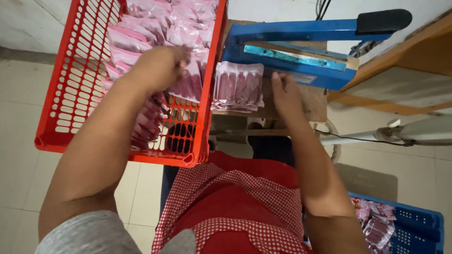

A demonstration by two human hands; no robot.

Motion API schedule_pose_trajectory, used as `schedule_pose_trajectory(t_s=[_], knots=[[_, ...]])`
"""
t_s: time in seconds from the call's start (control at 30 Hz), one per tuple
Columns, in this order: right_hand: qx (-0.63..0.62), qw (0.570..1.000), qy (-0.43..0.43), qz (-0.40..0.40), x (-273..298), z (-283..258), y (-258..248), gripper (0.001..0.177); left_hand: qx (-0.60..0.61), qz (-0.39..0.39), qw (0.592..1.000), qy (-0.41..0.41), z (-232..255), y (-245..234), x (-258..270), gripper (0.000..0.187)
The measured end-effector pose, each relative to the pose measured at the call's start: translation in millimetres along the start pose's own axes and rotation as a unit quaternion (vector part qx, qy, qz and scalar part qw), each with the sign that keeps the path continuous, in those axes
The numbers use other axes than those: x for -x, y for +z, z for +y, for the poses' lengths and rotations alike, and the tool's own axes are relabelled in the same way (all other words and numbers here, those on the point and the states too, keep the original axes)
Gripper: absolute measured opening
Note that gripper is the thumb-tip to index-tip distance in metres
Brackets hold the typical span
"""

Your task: The person picks up pink plastic pouches containing meat slices from a red crate, places the open end of each pouch into a heat-sealing machine to seal it, and then places the sealed pouches into a blue crate.

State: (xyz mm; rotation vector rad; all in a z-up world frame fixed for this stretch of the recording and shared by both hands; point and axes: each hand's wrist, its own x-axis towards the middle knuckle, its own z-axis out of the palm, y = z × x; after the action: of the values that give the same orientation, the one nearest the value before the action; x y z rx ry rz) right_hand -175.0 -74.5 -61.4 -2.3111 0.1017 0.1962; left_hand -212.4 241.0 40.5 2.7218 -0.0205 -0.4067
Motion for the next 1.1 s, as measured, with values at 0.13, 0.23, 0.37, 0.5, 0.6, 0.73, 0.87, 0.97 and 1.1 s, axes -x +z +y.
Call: schedule_pose_trajectory(t_s=[0.13,0.23,0.37,0.5,0.6,0.73,0.87,0.97,1.1], knots=[[-0.064,0.998,-0.022,-0.005,37.3,-47.2,-33.5,0.042,0.09,0.048,0.994,-0.03,30.8,-43.2,37.2,0.024],[-0.086,0.982,-0.162,-0.039,56.9,-86.0,-51.8,0.05,0.036,0.141,0.988,0.047,27.1,-60.4,43.7,0.008],[-0.022,0.917,-0.387,-0.096,49.9,-111.4,-57.5,0.092,-0.141,0.259,0.929,0.221,44.5,-71.4,47.0,0.017],[-0.09,0.915,-0.313,-0.236,60.9,-141.3,-80.3,0.104,-0.086,0.225,0.934,0.265,100.2,-65.5,53.3,0.012],[-0.073,0.932,-0.183,-0.305,53.8,-120.7,-82.5,0.019,-0.039,0.238,0.907,0.346,120.4,-51.8,44.1,0.019],[-0.295,0.867,-0.23,-0.328,35.3,-64.6,-76.2,0.022,0.128,0.136,0.94,0.285,129.8,-51.6,33.0,0.03],[-0.434,0.838,-0.203,-0.261,26.7,-17.6,-77.1,0.043,0.239,-0.032,0.95,0.196,120.3,-35.9,7.0,0.077],[-0.364,0.894,-0.12,-0.233,39.0,-18.2,-96.8,0.04,0.385,-0.044,0.921,0.043,139.8,-11.2,-9.2,0.03],[-0.548,0.826,-0.058,-0.117,49.9,-10.2,-78.8,0.025,0.528,0.005,0.847,0.068,138.7,49.6,-53.7,0.022]])
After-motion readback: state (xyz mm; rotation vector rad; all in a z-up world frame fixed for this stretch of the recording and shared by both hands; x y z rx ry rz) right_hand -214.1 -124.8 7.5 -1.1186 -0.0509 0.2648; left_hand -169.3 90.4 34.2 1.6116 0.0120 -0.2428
